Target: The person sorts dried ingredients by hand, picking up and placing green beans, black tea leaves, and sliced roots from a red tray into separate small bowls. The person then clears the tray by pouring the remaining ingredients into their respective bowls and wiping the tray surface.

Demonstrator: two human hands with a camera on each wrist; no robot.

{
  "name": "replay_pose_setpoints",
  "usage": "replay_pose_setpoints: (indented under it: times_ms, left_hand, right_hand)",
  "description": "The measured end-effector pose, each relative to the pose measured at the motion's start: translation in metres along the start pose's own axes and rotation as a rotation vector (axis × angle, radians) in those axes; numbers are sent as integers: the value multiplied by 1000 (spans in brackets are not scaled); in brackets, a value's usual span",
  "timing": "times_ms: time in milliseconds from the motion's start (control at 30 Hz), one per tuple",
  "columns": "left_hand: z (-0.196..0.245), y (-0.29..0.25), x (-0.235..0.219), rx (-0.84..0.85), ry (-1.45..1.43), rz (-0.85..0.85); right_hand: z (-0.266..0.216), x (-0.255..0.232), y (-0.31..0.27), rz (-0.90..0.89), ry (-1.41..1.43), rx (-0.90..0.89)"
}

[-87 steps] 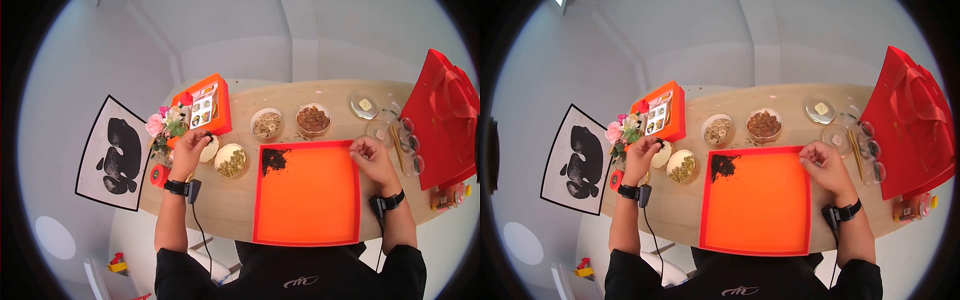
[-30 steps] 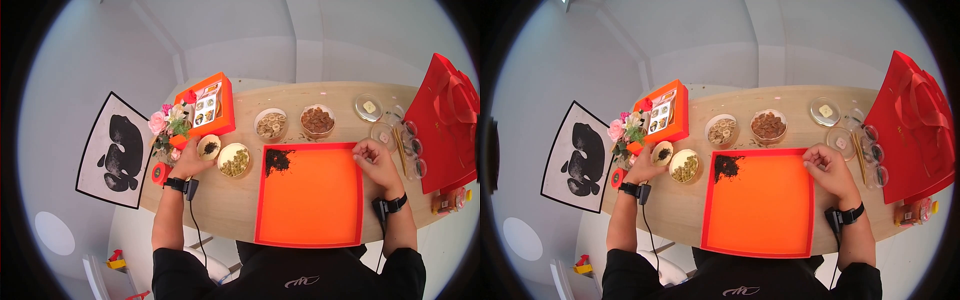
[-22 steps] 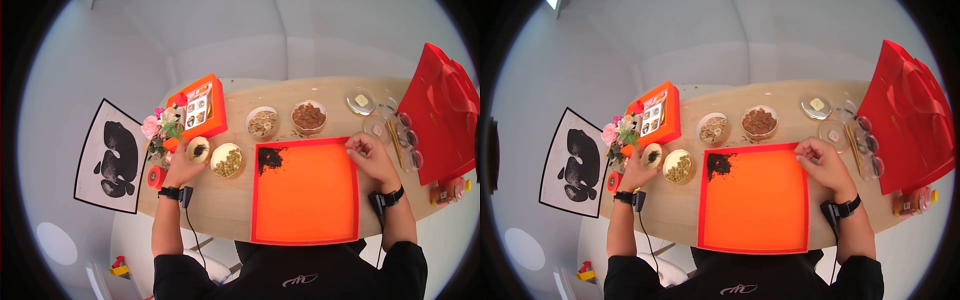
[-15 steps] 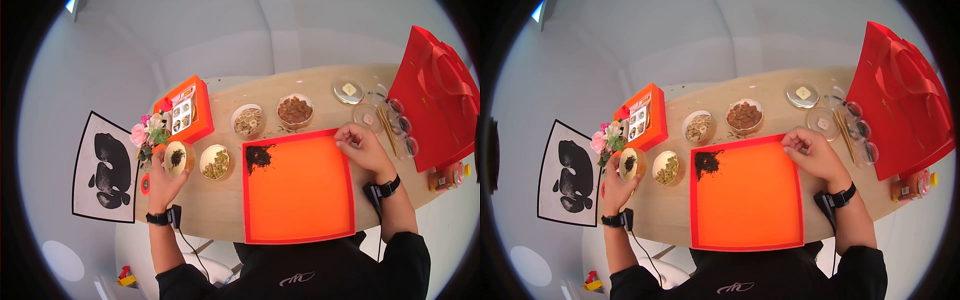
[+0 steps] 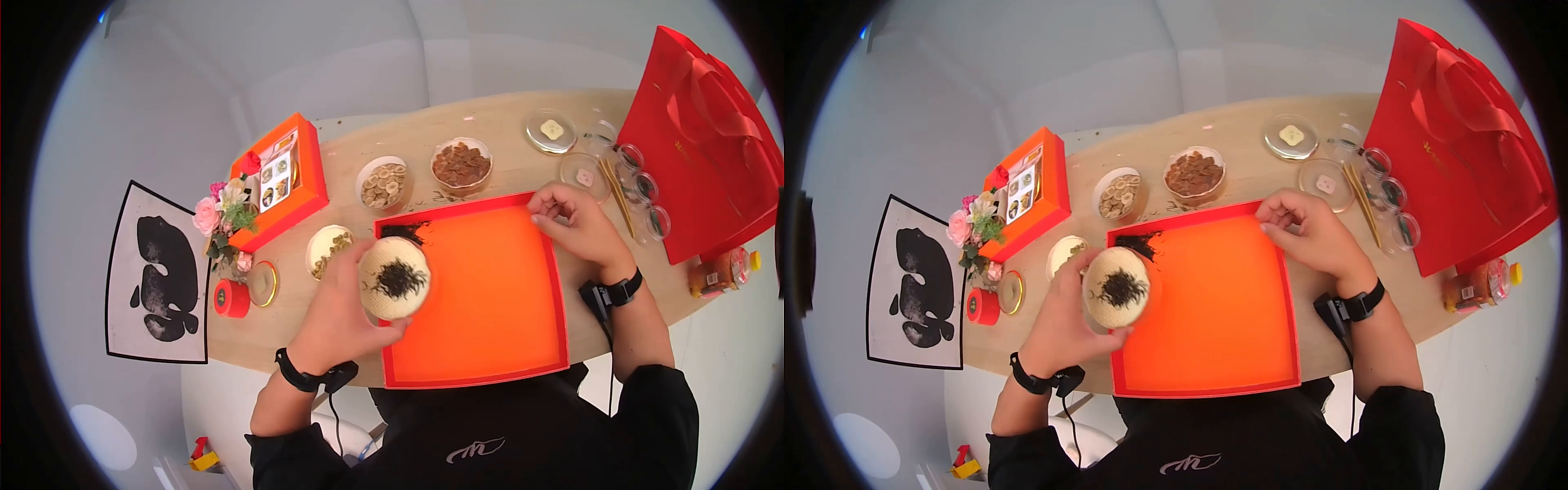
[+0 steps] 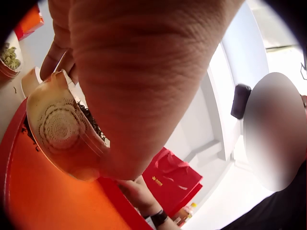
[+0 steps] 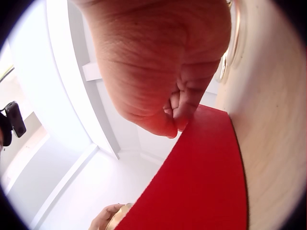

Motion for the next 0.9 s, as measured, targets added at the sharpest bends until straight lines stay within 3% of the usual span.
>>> replay_pose_setpoints:
  times_ms: [100,433,667,733,767,833,867,900]
  left_hand:
    - [27,5,13,96,-91,-103]
    - [50,9,62,181,-99,-221]
    - [48,23,49,200,-85,-181]
    - [27,45,32,204,184,-42]
    - [18,54,32,203,185,-43]
    - [19,64,40,453,441,-48]
    - [26,66,43,546,438,-24]
    - [23,67,48,547,441,-25]
  right_hand:
    - [-2,-1,1,-7,4,-9]
    - [-1,0,1,-28,-36,-24]
    - [-3,0,1,-26,-38,-27]
    - [-2,0,1,-31,-42,-28]
    - [-2,1,0,-32,-41,-27]
    - [-3,1,1,-27,-38,-19]
    - [-4,1,1,-27,-37,-22]
    - [-5,1,1,-27,-45,-20]
Point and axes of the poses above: each hand's wrist, its own y-axis towards the middle knuckle, its own x-axis out of the palm, z = x × y, the point moved 8 cm from there along y, towards the middle knuckle, and after that the axes turned 13 degrees about y, right-handed, at the moved point
